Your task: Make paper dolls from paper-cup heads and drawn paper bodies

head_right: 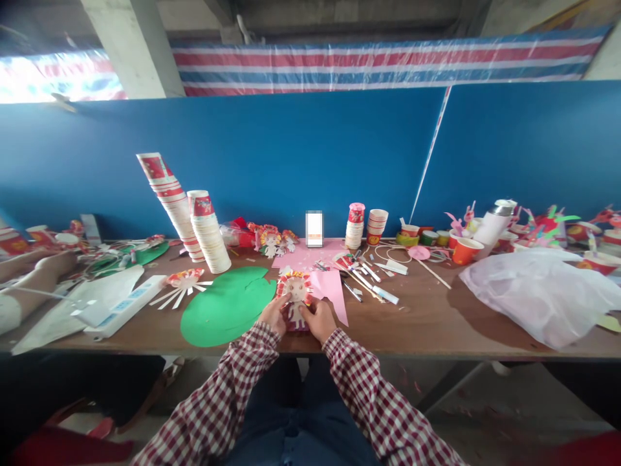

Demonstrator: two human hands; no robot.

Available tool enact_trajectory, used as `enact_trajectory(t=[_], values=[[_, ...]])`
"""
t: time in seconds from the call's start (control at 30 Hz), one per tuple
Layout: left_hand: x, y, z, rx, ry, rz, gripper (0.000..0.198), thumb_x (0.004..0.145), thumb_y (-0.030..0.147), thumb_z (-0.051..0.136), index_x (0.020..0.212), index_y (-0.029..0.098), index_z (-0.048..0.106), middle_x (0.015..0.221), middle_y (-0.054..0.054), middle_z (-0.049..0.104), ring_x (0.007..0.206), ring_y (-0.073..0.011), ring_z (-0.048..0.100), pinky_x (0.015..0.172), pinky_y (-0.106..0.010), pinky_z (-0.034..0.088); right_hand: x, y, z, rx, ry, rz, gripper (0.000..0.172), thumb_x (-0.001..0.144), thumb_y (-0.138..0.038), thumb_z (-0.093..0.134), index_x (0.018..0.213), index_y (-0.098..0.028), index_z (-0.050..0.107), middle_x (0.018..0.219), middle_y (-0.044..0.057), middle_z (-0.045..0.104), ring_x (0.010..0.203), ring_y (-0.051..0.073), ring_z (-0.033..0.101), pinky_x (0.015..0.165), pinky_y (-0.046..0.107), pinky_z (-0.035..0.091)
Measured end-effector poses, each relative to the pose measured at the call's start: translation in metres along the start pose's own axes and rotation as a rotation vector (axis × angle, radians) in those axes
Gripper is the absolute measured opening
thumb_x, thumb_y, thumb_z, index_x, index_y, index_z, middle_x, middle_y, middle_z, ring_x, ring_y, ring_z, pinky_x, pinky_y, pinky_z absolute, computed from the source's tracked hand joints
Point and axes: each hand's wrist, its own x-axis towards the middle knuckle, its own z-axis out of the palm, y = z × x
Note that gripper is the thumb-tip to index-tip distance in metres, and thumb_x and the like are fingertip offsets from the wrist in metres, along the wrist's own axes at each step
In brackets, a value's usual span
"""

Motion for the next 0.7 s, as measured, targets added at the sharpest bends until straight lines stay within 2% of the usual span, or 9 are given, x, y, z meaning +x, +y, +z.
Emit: enact_trajectory(t=[0.27,0.7], values=[[0.0031,-0.0025,-0.0029,0.006,-0.02,0.029,0.027,0.089,0.029,0.055,0.111,0.013,0.055,0.106,-0.007,0.059,0.087,-0.0168,0.06,0.073,-0.034,0.054,0.0015,0.0052,-0.0002,-0.008,-0.002,-0.005,0.026,0.075,-0.032,0.06,0.089,-0.012,0.068,0.084,0.011,0.073,0.076,0.025,0.068,0.069,0.036,0.055],[-0.0006,-0.0009,-0.003,0.06,-0.023,0.063,0.028,0.089,0.03,0.055,0.112,0.014,0.054,0.108,-0.007,0.058,0.09,-0.0178,0.06,0.075,-0.036,0.053,0.0012,0.0067,0.0009,0.025,0.001,-0.003,0.026,0.075,-0.033,0.06,0.087,-0.011,0.068,0.083,0.011,0.073,0.075,0.025,0.068,0.069,0.036,0.056]])
